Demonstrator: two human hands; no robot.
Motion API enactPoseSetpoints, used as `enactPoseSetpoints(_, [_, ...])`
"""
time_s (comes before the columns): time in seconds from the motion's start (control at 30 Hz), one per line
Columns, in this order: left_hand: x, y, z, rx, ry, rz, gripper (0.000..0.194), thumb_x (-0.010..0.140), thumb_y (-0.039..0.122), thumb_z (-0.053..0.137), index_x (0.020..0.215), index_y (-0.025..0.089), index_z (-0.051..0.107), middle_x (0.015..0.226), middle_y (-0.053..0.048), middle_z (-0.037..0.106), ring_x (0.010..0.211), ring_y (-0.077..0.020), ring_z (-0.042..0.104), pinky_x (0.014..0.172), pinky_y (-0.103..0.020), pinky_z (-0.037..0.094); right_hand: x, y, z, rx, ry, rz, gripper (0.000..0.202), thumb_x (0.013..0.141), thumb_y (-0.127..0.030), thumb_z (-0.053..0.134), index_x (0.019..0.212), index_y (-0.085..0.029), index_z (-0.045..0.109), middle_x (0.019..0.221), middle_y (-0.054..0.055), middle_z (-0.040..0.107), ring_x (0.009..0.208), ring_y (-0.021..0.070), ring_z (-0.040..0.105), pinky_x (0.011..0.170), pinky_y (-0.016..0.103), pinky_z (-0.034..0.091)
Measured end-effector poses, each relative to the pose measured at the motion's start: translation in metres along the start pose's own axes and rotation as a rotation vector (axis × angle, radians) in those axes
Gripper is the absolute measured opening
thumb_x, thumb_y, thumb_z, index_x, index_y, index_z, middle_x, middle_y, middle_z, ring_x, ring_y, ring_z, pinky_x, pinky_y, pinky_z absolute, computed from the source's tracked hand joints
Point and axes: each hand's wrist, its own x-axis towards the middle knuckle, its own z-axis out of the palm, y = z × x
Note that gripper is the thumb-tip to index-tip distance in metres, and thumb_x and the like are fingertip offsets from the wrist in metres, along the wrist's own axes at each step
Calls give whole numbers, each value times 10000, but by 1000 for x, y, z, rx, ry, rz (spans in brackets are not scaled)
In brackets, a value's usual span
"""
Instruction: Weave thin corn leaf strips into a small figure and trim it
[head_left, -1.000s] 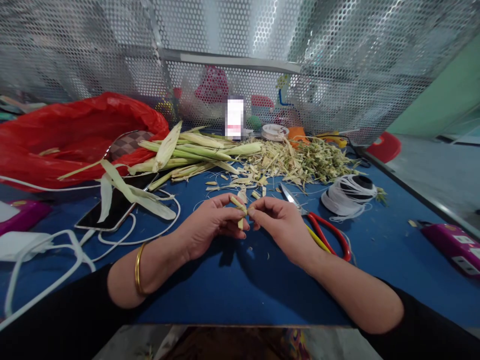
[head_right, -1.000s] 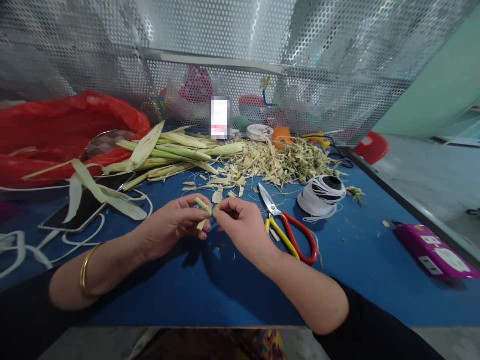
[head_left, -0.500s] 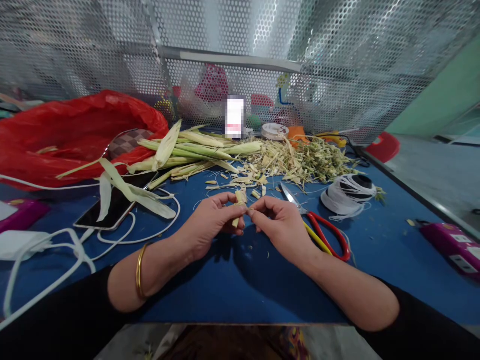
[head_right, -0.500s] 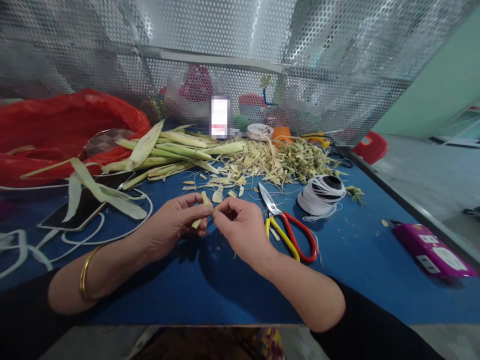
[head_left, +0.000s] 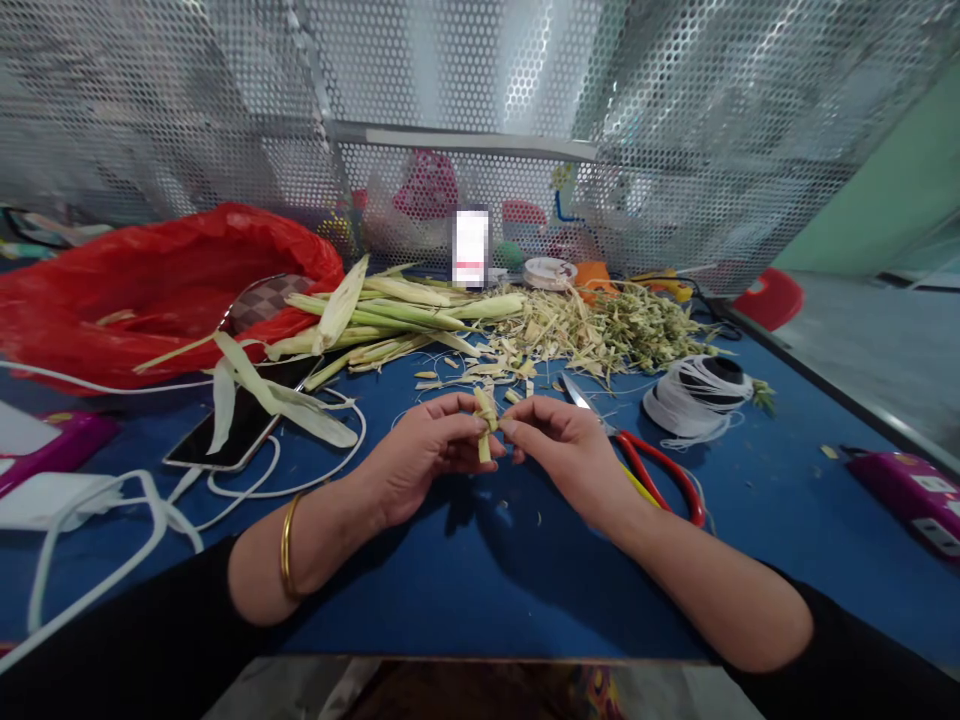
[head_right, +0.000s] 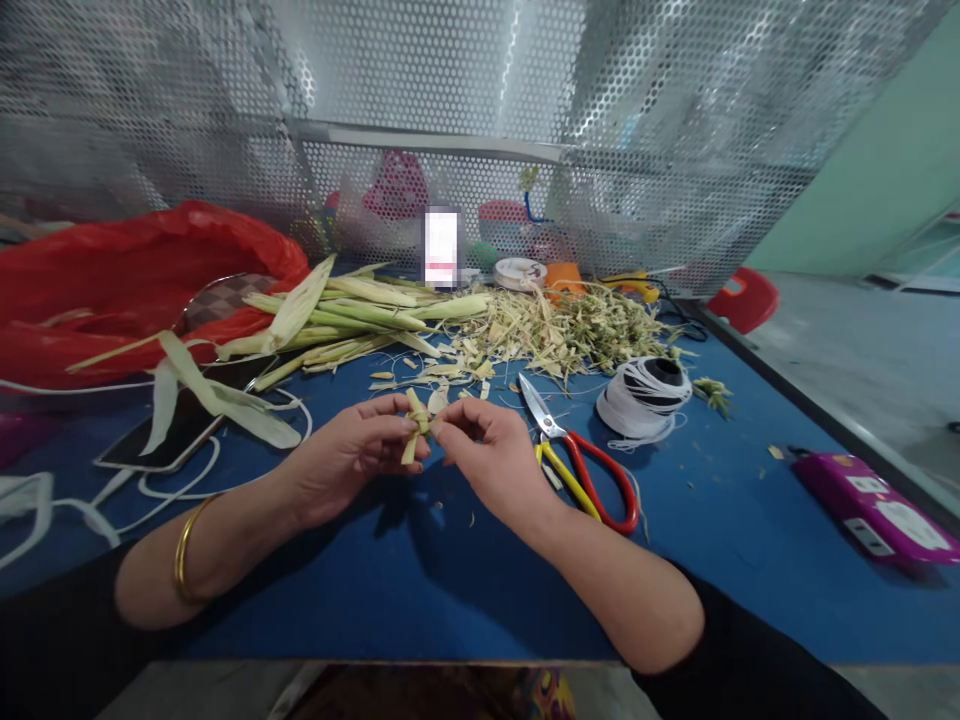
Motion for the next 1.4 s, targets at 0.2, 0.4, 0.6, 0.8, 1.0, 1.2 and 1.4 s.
enactPoseSetpoints(0.2, [1, 0, 0, 76, -37, 12, 180, 739, 259, 718, 858, 162, 625, 727, -43, 716, 583, -126, 657, 690, -278, 549, 1, 3, 0, 31, 0, 33, 148, 734, -313, 668, 694, -179, 620, 609, -10, 632, 584, 119, 562, 600, 254, 466])
enactPoseSetpoints(0.4, [2, 0, -2, 50, -79, 35, 209, 779, 312, 681, 920, 160, 653, 800, -66, 727, 654, -155, 678, 707, -289, 545, 3, 5, -1, 45, 32, 17, 149, 755, -304, 650, 687, -173, 630, 615, -10, 624, 578, 120, 562, 597, 258, 482])
enactPoseSetpoints(0.6, [0, 1, 0, 79, 61, 61, 368, 672, 246, 783, 998, 144, 646, 774, -47, 728, 660, -143, 666, 711, -273, 535, 2, 6, -5, -217, 159, -176, 90, 793, -275, 631, 802, -186, 637, 741, 12, 647, 650, 137, 568, 636, 265, 476])
enactPoseSetpoints(0.8, [-3, 0, 4, 298, 81, 186, 279, 657, 230, 761, 918, 148, 706, 713, -24, 719, 641, -140, 637, 678, -257, 510, 1, 8, -10, -515, 121, -465, 107, 857, -207, 589, 927, -223, 667, 864, 36, 623, 756, 156, 602, 710, 275, 471])
enactPoseSetpoints(1.0, [-3, -1, 3, 382, 133, 187, 261, 675, 257, 735, 907, 140, 712, 726, -41, 724, 679, -163, 654, 704, -266, 501, 1, 10, -9, -639, 86, -468, 116, 886, -195, 553, 860, -223, 662, 825, 26, 638, 781, 167, 610, 710, 271, 447])
enactPoseSetpoints(1.2, [-2, -4, 3, 399, 99, 205, 257, 666, 250, 724, 895, 134, 708, 729, -38, 723, 686, -175, 664, 710, -279, 500, 1, 9, -8, -726, 34, -456, 108, 864, -156, 547, 807, -186, 634, 766, 30, 628, 707, 160, 592, 652, 265, 426])
enactPoseSetpoints(1.4, [-1, -3, 3, 340, 101, 194, 207, 643, 281, 745, 794, 141, 727, 666, -8, 696, 637, -157, 642, 708, -272, 501, 1, 11, -7, -573, 27, -414, 87, 856, -173, 553, 805, -196, 621, 754, 18, 628, 705, 152, 592, 657, 264, 444])
